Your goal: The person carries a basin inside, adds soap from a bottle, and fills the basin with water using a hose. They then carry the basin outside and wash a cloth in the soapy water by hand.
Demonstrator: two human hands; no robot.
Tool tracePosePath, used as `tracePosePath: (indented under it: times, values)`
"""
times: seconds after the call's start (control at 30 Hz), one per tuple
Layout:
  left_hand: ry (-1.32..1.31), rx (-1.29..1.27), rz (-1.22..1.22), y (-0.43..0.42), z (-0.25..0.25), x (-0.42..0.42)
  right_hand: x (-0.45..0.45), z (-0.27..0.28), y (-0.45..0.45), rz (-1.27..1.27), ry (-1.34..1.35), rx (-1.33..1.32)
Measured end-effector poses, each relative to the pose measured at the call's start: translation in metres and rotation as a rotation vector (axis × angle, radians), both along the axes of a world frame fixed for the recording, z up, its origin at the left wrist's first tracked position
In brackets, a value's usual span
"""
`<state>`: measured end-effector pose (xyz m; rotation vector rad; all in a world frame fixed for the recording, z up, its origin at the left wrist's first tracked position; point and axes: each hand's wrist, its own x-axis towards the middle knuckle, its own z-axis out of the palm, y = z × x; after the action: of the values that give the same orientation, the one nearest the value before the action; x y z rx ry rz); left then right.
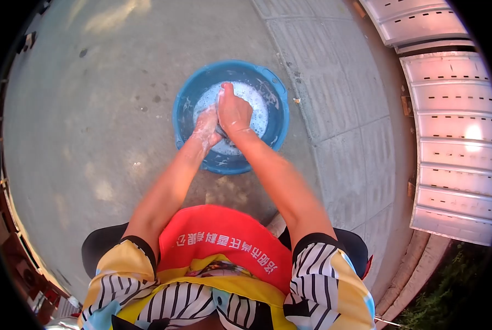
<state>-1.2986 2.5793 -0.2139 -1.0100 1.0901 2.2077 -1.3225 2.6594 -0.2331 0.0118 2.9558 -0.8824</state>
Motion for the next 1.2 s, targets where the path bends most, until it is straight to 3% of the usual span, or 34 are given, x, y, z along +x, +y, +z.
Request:
tracePosePath:
  times: [0.07, 0.1, 0.13, 0.2, 0.27, 0.33, 0.4, 0.43, 0.47, 0.53, 0.6, 0.63, 0.7, 0.8, 0.83, 0.87, 0.93, 1.0, 1.13, 1.2]
  values:
    - [0.039, 0.273, 0.055, -0.016, -0.068, -0.004, 0.025, 0.016, -0.017, 0.156, 0.018, 0.003]
    - [0.012, 0.254, 0.064, -0.011, -0.040, -0.005, 0.019, 0.006, -0.011, 0.145, 0.050, -0.017]
    - [0.070, 0.284, -0.052, -0.015, -0.027, -0.011, 0.005, -0.002, 0.002, 0.086, -0.012, 0.054]
    - [0.164, 0.340, -0.291, -0.022, -0.017, -0.014, -0.018, -0.019, 0.038, -0.107, 0.037, -0.072]
    - [0.231, 0.201, -0.206, -0.035, -0.031, -0.014, -0.014, -0.026, 0.039, -0.087, 0.037, -0.158]
    - [0.253, 0.134, -0.040, -0.039, -0.042, -0.013, 0.003, 0.007, 0.020, 0.018, -0.003, -0.184]
    - [0.096, -0.021, 0.045, -0.032, -0.064, -0.019, 0.026, 0.012, -0.012, 0.214, 0.064, -0.148]
    - [0.020, 0.022, 0.068, -0.031, -0.055, -0.015, 0.036, 0.016, -0.026, 0.283, 0.102, -0.088]
    - [-0.059, 0.065, 0.090, -0.028, -0.045, -0.008, 0.038, 0.016, -0.030, 0.236, 0.029, 0.004]
    - [-0.093, -0.193, 0.001, 0.000, 0.010, 0.005, 0.005, -0.002, -0.011, 0.076, -0.014, 0.028]
    - [0.010, -0.231, -0.122, 0.003, 0.004, 0.010, 0.004, -0.005, -0.005, 0.017, 0.001, 0.013]
    - [0.138, -0.136, -0.178, -0.011, -0.037, 0.004, 0.014, 0.003, -0.014, 0.058, 0.049, -0.011]
    - [0.089, 0.056, -0.033, -0.022, -0.031, 0.004, 0.032, 0.015, -0.029, 0.150, 0.157, -0.090]
    - [-0.005, -0.083, -0.099, -0.019, -0.010, -0.006, -0.007, -0.008, 0.003, 0.061, 0.078, 0.031]
    - [0.078, 0.217, -0.072, -0.021, 0.019, -0.004, -0.019, -0.017, 0.025, 0.055, 0.122, 0.044]
    - [0.162, 0.270, -0.045, -0.024, 0.012, -0.006, -0.029, -0.020, 0.047, 0.050, 0.175, 0.057]
    - [0.333, 0.374, 0.034, -0.043, -0.016, -0.016, -0.034, -0.002, 0.077, 0.092, 0.115, 0.110]
    - [0.352, 0.368, -0.040, -0.057, -0.024, -0.022, -0.037, 0.022, 0.095, 0.124, -0.195, -0.041]
    - [0.244, 0.177, -0.063, -0.058, -0.020, -0.024, -0.027, 0.055, 0.092, 0.237, -0.871, -0.563]
    - [0.222, 0.066, -0.153, -0.061, -0.026, -0.027, -0.027, 0.059, 0.093, 0.242, -0.972, -0.734]
